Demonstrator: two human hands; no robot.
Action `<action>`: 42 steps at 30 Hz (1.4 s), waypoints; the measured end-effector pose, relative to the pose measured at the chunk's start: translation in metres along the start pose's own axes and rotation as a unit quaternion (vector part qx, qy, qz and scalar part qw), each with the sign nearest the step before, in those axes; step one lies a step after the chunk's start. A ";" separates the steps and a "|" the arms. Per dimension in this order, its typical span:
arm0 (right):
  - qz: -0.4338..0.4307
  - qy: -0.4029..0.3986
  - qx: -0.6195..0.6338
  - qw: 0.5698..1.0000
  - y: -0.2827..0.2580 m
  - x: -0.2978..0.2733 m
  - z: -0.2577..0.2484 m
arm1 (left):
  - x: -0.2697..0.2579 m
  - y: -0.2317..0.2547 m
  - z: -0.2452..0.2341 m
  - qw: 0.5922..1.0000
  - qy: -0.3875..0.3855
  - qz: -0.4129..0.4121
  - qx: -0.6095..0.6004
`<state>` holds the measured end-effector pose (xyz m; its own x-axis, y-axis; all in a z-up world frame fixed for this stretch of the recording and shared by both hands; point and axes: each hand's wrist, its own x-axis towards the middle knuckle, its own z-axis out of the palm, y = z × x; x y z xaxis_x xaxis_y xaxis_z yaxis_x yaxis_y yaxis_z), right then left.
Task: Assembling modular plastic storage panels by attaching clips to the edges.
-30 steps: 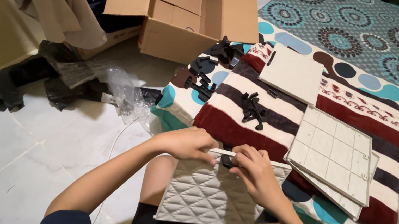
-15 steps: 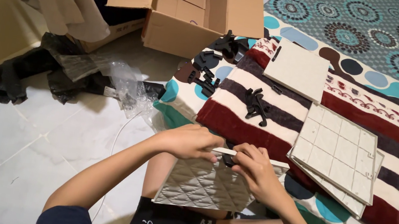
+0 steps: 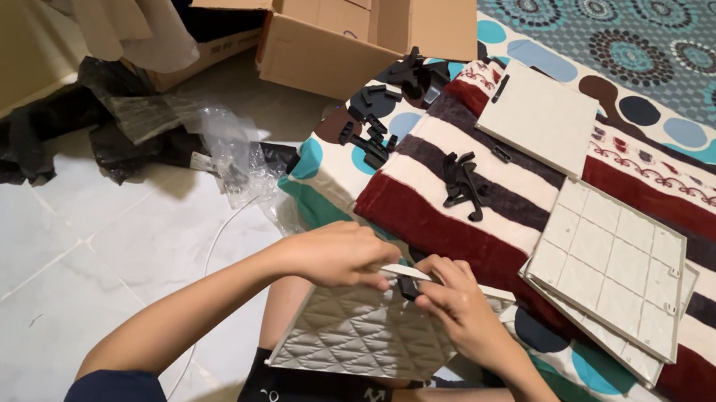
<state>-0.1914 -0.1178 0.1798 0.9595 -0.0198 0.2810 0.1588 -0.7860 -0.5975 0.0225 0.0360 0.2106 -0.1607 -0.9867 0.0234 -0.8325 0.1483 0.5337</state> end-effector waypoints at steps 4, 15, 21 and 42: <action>0.003 -0.015 0.034 0.999 0.009 -0.002 0.001 | 0.001 0.000 0.007 1.000 -0.006 -0.006 0.001; 0.058 0.018 0.087 0.994 -0.003 -0.003 0.011 | -0.002 -0.001 0.007 0.999 -0.026 -0.030 -0.015; 0.058 0.020 0.063 0.996 -0.001 -0.001 0.016 | -0.004 -0.006 0.009 0.995 -0.064 -0.057 -0.045; -0.095 0.074 -0.077 0.990 0.014 0.017 0.116 | -0.076 -0.043 0.121 0.959 0.226 -0.085 0.147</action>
<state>-0.1456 -0.0573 0.0893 0.8691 0.0554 0.4916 0.2841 -0.8694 -0.4043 0.0062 0.1125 0.0831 0.1809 -0.9161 0.3578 -0.9508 -0.0699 0.3017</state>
